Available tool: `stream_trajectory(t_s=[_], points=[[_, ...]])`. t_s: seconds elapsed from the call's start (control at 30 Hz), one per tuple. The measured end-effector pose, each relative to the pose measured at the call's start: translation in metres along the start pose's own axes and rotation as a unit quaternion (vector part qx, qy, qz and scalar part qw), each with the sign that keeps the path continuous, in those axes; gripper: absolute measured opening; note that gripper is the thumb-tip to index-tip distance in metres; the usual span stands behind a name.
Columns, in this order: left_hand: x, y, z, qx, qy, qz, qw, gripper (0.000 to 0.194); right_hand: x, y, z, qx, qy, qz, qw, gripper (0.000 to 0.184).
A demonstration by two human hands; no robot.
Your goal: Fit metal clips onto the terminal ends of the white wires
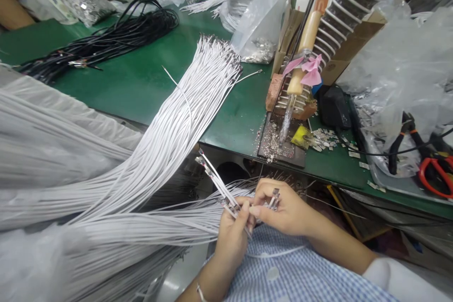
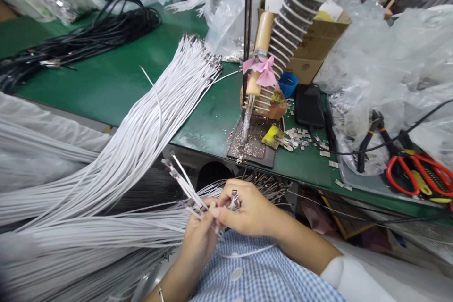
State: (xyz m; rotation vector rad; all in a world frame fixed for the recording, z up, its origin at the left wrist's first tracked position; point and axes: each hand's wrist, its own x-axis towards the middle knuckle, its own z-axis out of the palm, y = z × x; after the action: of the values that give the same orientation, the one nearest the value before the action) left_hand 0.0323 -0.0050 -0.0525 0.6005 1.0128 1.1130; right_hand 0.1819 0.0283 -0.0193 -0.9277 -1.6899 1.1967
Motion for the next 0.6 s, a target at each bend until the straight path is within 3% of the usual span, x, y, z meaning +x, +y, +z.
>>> stream_trajectory(t_s=[0.2,0.37,0.47,0.6], points=[[0.001,0.009,0.006,-0.097,0.000,-0.075,0.993,0.040,0.002,0.000,0.002,-0.030,-0.025,-0.004,0.999,0.005],[0.002,0.010,0.008,-0.151,0.012,-0.087,0.985,0.034,0.004,-0.003,0.009,-0.043,-0.068,0.022,0.997,0.013],[0.003,0.007,0.009,-0.134,0.015,-0.081,0.987,0.031,0.005,-0.003,0.012,-0.054,-0.052,0.026,0.997,0.006],[0.002,0.006,0.009,-0.043,0.003,-0.039,0.998,0.027,0.004,0.000,0.011,-0.014,-0.003,0.047,0.999,0.013]])
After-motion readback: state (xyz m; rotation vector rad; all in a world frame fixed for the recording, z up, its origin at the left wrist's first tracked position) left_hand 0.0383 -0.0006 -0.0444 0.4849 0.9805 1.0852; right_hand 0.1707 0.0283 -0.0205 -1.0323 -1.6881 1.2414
